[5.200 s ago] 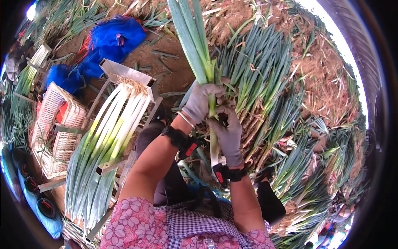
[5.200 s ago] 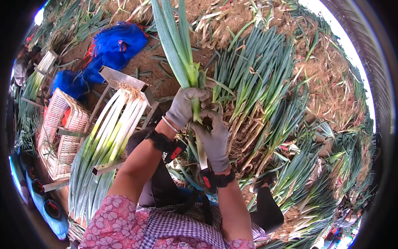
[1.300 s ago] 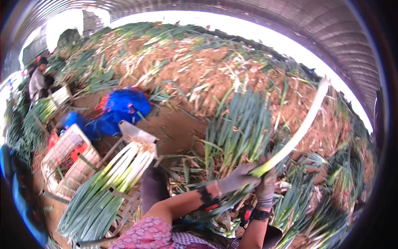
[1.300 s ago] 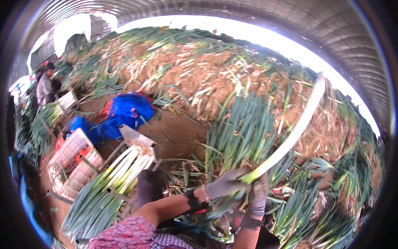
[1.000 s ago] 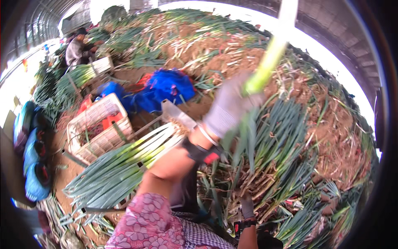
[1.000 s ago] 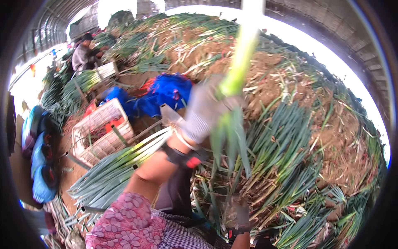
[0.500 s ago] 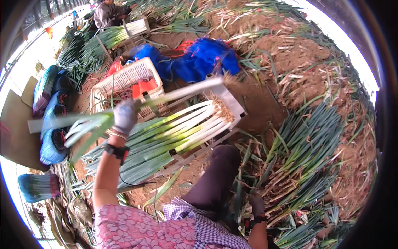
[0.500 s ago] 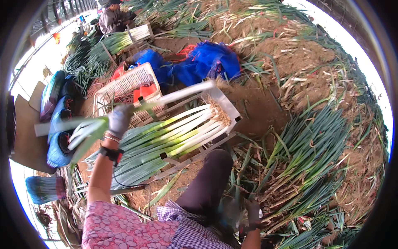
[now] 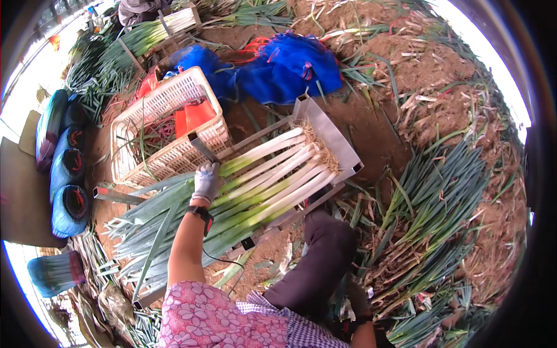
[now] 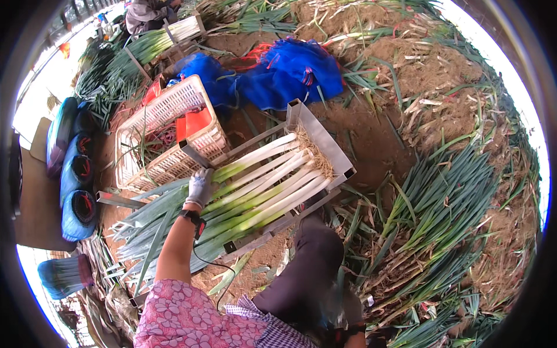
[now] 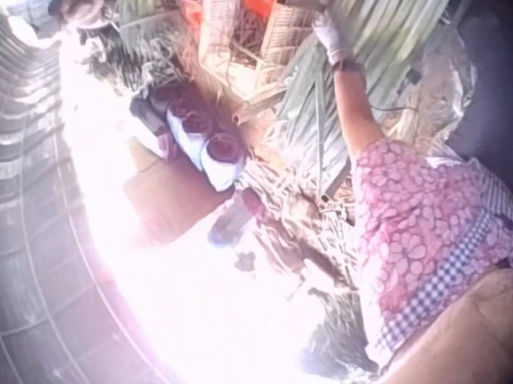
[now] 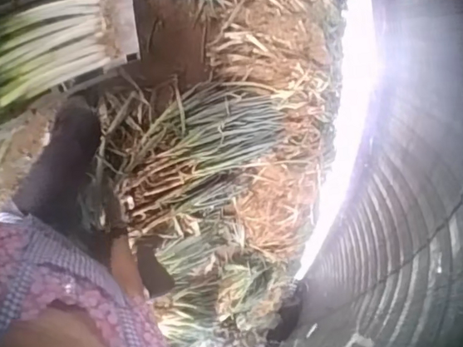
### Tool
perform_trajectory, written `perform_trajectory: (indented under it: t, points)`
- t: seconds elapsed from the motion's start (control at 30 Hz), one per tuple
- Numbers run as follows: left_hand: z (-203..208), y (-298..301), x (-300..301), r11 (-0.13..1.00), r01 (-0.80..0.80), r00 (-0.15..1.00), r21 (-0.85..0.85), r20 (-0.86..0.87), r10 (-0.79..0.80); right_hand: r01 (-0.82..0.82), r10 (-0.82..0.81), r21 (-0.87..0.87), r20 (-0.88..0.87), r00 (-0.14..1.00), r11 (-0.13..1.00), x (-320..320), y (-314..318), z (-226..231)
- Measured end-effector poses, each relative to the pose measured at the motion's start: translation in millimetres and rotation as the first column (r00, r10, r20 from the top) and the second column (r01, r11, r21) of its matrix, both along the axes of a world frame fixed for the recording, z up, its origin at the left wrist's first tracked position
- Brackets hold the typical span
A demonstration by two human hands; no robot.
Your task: The person picks up leeks from a pile, peels away the outer layers by hand, and places the cleaned leeks onto a metal stand. After gathering a group of leeks on the stand, the person aligns them and moves them aside.
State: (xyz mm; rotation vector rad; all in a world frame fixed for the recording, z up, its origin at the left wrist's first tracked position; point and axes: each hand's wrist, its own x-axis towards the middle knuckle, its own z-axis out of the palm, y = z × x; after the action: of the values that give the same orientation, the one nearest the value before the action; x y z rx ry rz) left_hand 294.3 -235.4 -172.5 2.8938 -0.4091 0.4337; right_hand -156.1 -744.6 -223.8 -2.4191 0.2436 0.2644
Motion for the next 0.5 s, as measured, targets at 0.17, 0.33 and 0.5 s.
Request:
perform_trajectory:
  t: [0.17, 0.33, 0.5]
  points:
    - [24, -1, 5, 0.997, -0.076, 0.98, -0.004, -0.186, 0.074, 0.313, -0.258, 0.225, -0.242, 0.935, 0.923, -27, -9, -26]
    - [33, 25, 22, 0.994, -0.013, 0.957, 0.107, -0.286, 0.044, 0.416, -0.315, 0.218, -0.381, 0.869, 0.883, 6, 16, 4]
    - [35, 21, 40, 0.998, 0.039, 0.802, -0.053, -0.594, -0.063, 0.444, -0.318, 0.256, -0.414, 0.853, 0.859, 29, 30, 37]
